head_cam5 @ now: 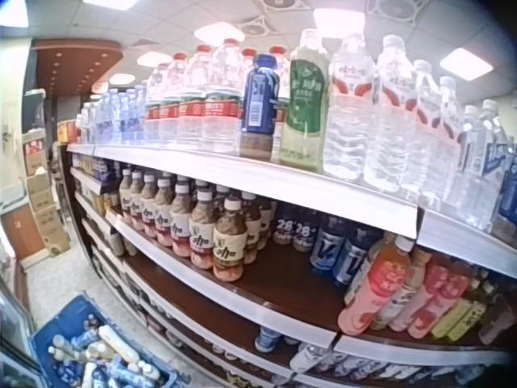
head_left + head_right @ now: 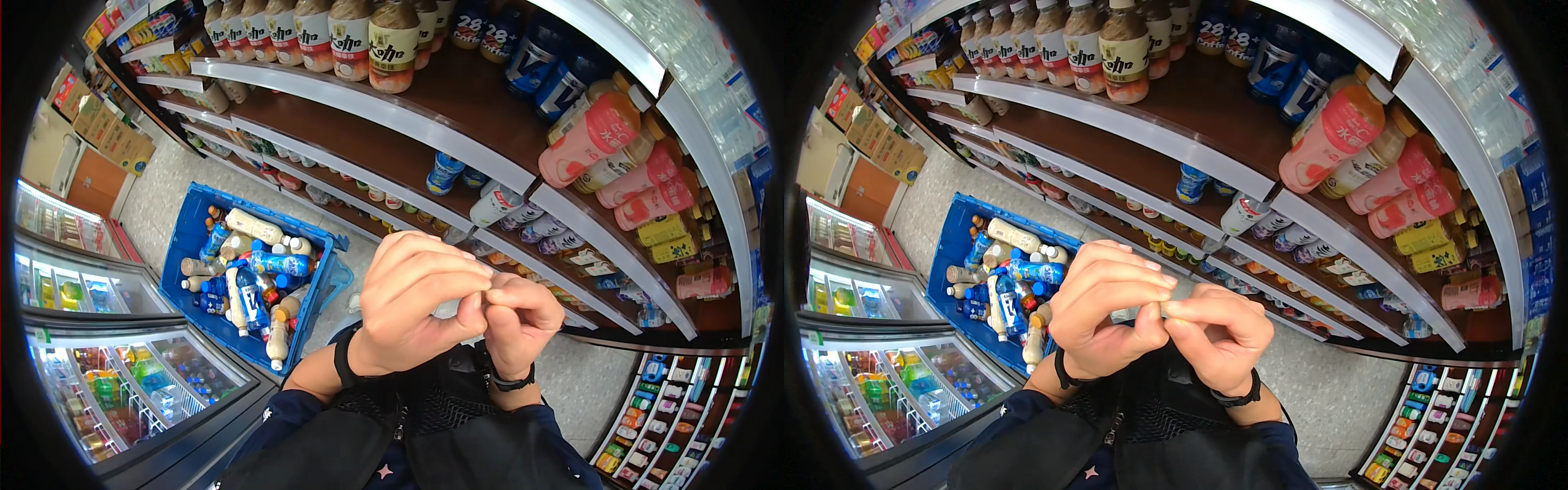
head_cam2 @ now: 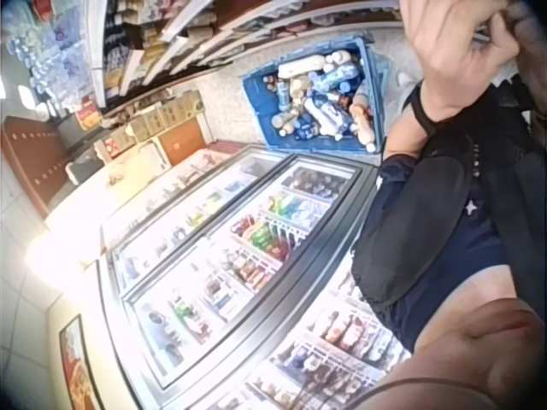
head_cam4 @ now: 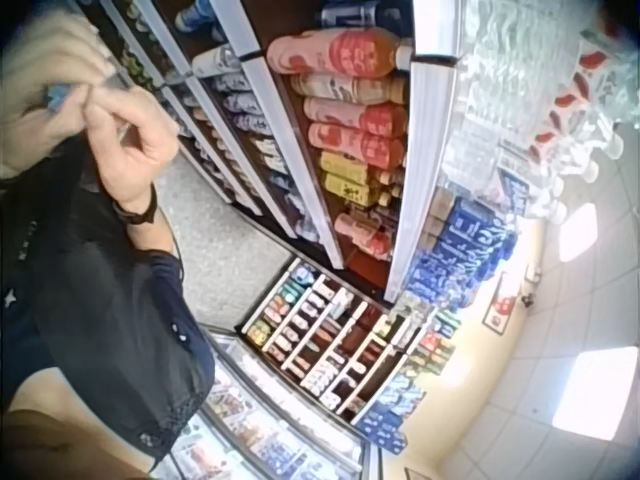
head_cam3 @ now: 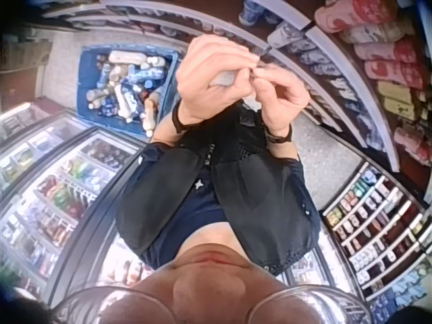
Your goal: Stocking supermarket shelves with bottled drinks from a blue crate.
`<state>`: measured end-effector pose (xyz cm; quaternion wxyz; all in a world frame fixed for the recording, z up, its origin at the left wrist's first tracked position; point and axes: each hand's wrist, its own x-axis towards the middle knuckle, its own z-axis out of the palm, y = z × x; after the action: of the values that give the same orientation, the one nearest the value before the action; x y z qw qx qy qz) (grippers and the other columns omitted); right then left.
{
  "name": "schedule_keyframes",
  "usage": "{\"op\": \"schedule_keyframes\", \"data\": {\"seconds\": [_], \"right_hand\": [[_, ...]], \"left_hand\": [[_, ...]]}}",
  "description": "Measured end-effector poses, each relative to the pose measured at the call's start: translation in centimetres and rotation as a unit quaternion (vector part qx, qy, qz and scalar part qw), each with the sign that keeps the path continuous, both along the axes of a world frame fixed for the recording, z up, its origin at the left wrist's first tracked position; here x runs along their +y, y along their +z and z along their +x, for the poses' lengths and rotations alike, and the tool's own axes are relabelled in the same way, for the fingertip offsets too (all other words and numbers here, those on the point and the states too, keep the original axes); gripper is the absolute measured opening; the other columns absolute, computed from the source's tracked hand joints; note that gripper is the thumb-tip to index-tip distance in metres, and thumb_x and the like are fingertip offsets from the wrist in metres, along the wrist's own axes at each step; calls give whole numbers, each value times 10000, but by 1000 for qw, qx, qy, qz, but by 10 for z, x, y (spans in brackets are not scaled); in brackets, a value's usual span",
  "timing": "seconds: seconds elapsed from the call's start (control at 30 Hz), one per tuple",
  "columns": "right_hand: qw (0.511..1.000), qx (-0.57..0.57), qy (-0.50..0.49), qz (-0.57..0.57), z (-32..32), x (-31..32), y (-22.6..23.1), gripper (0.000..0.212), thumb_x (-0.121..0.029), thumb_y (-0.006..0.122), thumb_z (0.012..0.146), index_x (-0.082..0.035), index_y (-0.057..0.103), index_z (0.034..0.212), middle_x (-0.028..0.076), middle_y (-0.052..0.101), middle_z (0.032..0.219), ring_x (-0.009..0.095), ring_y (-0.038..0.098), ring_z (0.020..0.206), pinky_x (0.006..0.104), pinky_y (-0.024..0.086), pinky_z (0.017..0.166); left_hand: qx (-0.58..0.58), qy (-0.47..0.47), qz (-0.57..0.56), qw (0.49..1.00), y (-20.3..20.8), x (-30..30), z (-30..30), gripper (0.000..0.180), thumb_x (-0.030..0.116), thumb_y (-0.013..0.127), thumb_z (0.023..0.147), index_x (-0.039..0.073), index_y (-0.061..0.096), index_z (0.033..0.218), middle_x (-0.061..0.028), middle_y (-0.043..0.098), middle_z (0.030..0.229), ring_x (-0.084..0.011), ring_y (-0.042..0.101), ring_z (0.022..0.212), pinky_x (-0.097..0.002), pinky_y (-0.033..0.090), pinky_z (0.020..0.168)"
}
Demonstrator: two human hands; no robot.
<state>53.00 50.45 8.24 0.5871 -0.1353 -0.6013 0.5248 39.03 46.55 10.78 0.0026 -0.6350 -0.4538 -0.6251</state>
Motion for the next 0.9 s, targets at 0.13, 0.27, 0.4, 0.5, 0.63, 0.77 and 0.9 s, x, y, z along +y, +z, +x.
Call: {"op": "schedule_keyframes", "data": {"seconds": [0.13,0.27,0.4,0.5,0.63,0.77,0.9], "right_hand": [[964,204,137,-96,2,2,8,144,-39,713,796,-7,623,904,28,547,628,121,446,506,273,328,487],[786,342,422,-293,11,16,16,208,-134,672,837,-120,470,886,-17,480,610,106,438,517,270,345,518],[706,376,521,-297,10,18,17,181,-117,612,869,-153,439,904,-26,484,620,88,458,540,248,367,559],[706,369,536,-281,9,18,16,125,-123,553,902,-157,435,920,-24,491,633,85,462,548,246,370,568],[705,361,542,-282,9,18,12,85,-133,507,925,-158,427,940,-16,494,646,91,458,556,253,373,578],[702,353,549,-284,8,18,11,80,-135,500,931,-157,425,945,-10,491,648,95,456,565,256,374,585],[706,344,553,-277,6,19,9,67,-141,495,934,-150,429,935,-9,486,649,95,451,569,260,367,593]], "left_hand": [[-32,7,29,999,0,0,3,94,28,671,730,54,665,820,-58,706,842,-209,651,785,-367,483,782],[-53,-10,-1,999,3,2,3,118,5,664,732,47,665,842,-76,707,861,-217,647,782,-363,479,785],[-46,-30,4,998,0,7,9,264,-56,721,654,49,674,891,-63,704,891,-217,644,770,-310,468,712],[-39,-38,-1,999,-1,7,12,238,-63,698,680,41,666,892,-76,705,899,-216,651,784,-339,473,751],[-34,-39,-4,999,0,8,13,206,-63,670,712,34,658,893,-83,707,896,-216,658,788,-373,482,795],[-40,-46,-8,998,-1,6,13,196,-74,654,726,23,657,897,-99,705,892,-223,655,800,-361,484,788],[-238,-197,-103,945,0,-1,14,112,17,609,856,-25,640,955,-167,678,970,-220,629,856,-339,491,797]]}}
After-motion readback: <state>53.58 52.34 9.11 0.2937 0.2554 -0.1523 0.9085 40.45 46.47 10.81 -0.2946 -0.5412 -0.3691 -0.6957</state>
